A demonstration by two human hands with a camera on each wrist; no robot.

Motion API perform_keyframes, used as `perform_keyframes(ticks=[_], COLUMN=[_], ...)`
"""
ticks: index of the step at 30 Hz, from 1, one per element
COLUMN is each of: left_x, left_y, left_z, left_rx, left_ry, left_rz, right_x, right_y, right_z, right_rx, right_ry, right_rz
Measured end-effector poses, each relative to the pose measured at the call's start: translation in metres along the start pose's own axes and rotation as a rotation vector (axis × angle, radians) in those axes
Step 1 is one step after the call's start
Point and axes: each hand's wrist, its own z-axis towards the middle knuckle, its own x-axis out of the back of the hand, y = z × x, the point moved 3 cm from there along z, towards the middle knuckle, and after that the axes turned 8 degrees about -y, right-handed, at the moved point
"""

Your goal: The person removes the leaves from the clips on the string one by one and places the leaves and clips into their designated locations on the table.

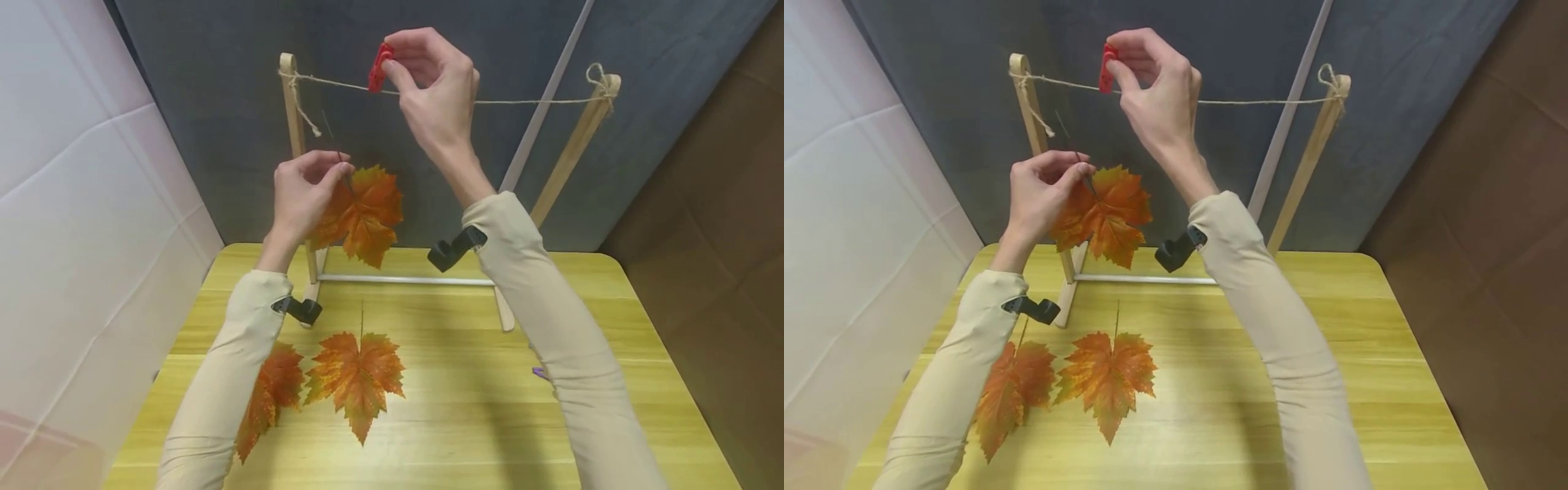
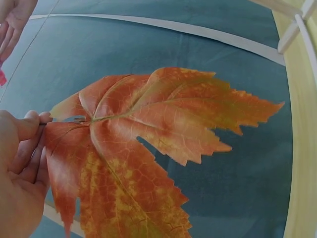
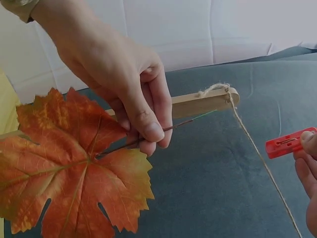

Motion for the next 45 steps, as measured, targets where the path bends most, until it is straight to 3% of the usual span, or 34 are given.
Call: perform_keyframes(ticks=[21, 28, 35, 45], left_x=[-0.007, -0.006, -0.008, -0.016], left_y=[-0.008, -0.010, -0.010, -0.016], left_z=[-0.004, -0.011, -0.019, -0.025], left_rx=[0.032, 0.043, 0.069, 0.048], left_ry=[-0.023, -0.044, -0.053, -0.049], left_rz=[-0.020, -0.023, 0.039, -0.017], right_x=[0.016, 0.020, 0.035, 0.062], right_y=[0.005, 0.005, 0.004, 0.013], right_z=[-0.026, -0.036, -0.057, -0.091], right_rx=[0.095, 0.084, 0.055, 0.011], right_ry=[-0.109, -0.135, -0.126, -0.115], right_rz=[0.068, 0.073, 0.098, 0.068])
